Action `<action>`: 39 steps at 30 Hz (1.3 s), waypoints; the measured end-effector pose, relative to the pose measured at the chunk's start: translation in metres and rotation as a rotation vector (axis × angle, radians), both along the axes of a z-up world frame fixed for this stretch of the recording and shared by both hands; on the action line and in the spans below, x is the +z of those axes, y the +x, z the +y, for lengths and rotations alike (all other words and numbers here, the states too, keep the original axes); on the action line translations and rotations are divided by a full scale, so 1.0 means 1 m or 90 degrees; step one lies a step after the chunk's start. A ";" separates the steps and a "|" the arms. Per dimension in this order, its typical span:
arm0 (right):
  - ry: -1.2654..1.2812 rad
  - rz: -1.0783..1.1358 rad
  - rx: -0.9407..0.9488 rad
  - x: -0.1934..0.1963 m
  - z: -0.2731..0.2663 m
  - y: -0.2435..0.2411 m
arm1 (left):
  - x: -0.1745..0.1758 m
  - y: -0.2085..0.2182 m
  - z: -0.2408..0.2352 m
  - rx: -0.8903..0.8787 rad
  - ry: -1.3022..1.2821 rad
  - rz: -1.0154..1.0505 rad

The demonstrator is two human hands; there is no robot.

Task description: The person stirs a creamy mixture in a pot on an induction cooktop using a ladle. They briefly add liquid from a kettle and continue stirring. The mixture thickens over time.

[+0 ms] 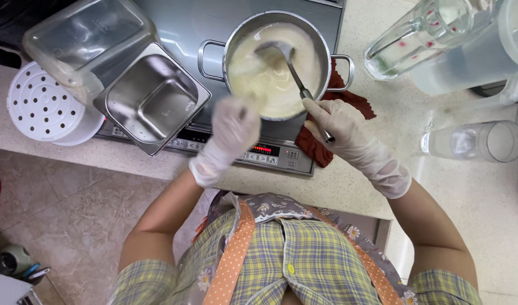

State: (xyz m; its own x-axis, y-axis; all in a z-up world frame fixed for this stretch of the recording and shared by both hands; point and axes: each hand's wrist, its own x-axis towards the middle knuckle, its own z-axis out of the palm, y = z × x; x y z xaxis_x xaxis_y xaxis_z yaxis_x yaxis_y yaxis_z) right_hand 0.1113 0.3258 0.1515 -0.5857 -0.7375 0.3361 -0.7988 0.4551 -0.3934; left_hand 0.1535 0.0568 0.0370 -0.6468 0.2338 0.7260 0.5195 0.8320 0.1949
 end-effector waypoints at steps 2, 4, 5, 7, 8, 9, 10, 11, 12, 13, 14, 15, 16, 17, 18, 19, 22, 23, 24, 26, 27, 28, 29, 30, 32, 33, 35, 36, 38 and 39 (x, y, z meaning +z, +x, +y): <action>0.040 0.000 -0.009 0.010 0.011 0.002 | -0.015 0.027 0.034 -0.204 -0.057 -0.121; 0.044 -0.017 -0.010 0.020 0.025 0.012 | -0.034 0.038 0.065 -0.282 -0.076 -0.266; 0.030 -0.030 -0.003 0.025 0.034 0.017 | -0.045 0.037 0.083 -0.277 -0.072 -0.275; -0.009 -0.073 0.005 0.031 0.045 0.028 | -0.063 0.031 0.120 -0.288 -0.087 -0.289; -0.035 -0.103 0.007 0.032 0.047 0.034 | -0.070 0.024 0.138 -0.303 -0.104 -0.293; -0.059 -0.133 0.012 0.032 0.048 0.037 | -0.076 0.018 0.154 -0.315 -0.121 -0.298; -0.058 -0.113 0.021 0.030 0.046 0.039 | -0.079 0.017 0.171 -0.378 -0.181 -0.449; -0.057 -0.093 0.031 0.025 0.040 0.040 | -0.078 0.015 0.187 -0.434 -0.239 -0.603; -0.056 -0.073 0.042 0.020 0.032 0.040 | -0.076 0.013 0.197 -0.509 -0.117 -0.682; -0.074 -0.062 0.058 0.013 0.024 0.038 | -0.072 0.015 0.205 -0.583 0.013 -0.756; -0.092 -0.051 0.074 0.004 0.014 0.035 | -0.066 0.018 0.208 -0.654 0.150 -0.823; -0.108 -0.038 0.092 -0.001 0.008 0.028 | -0.056 0.020 0.209 -0.625 0.077 -0.761; -0.053 -0.030 0.081 -0.005 0.003 0.017 | -0.044 0.023 0.209 -0.593 0.005 -0.698; -0.001 -0.026 0.068 -0.010 -0.003 0.008 | -0.030 0.027 0.208 -0.560 -0.067 -0.640; 0.051 -0.021 0.056 -0.013 -0.005 0.002 | -0.017 0.027 0.200 -0.499 -0.135 -0.672; 0.055 -0.009 0.038 -0.013 -0.003 0.000 | -0.005 0.027 0.180 -0.438 -0.203 -0.702; 0.076 0.009 -0.002 0.000 0.012 -0.005 | 0.026 0.017 0.104 -0.250 -0.035 -0.457; 0.089 0.002 -0.006 0.007 0.019 -0.001 | 0.035 0.010 0.080 -0.168 0.081 -0.342; 0.103 -0.004 -0.010 0.015 0.026 0.002 | 0.040 -0.003 0.050 -0.073 0.119 -0.239; 0.086 -0.032 0.035 0.030 0.043 0.009 | 0.042 -0.034 0.003 0.128 0.113 -0.101; 0.076 -0.042 0.056 0.035 0.048 0.012 | 0.042 -0.054 -0.022 0.222 0.040 -0.141; 0.042 -0.065 0.084 0.037 0.049 0.015 | 0.038 -0.070 -0.039 0.279 0.038 -0.110; 0.008 -0.089 0.110 0.037 0.047 0.019 | 0.032 -0.084 -0.049 0.334 0.036 -0.080; -0.026 -0.113 0.137 0.036 0.044 0.019 | 0.024 -0.097 -0.056 0.333 0.059 -0.162; -0.007 -0.056 0.133 0.023 0.028 0.020 | 0.008 -0.119 -0.067 0.322 0.101 -0.328; 0.003 -0.029 0.129 0.015 0.019 0.021 | -0.001 -0.126 -0.068 0.318 0.112 -0.354; 0.050 -0.014 0.113 -0.002 -0.005 0.011 | -0.014 -0.138 -0.069 0.309 0.135 -0.403; 0.074 -0.005 0.106 -0.007 -0.013 0.003 | -0.018 -0.140 -0.070 0.305 0.150 -0.399; 0.096 0.045 0.060 -0.011 -0.018 -0.010 | -0.024 -0.139 -0.072 0.298 0.184 -0.395; 0.107 0.070 0.037 -0.011 -0.019 -0.014 | -0.025 -0.139 -0.072 0.305 0.199 -0.404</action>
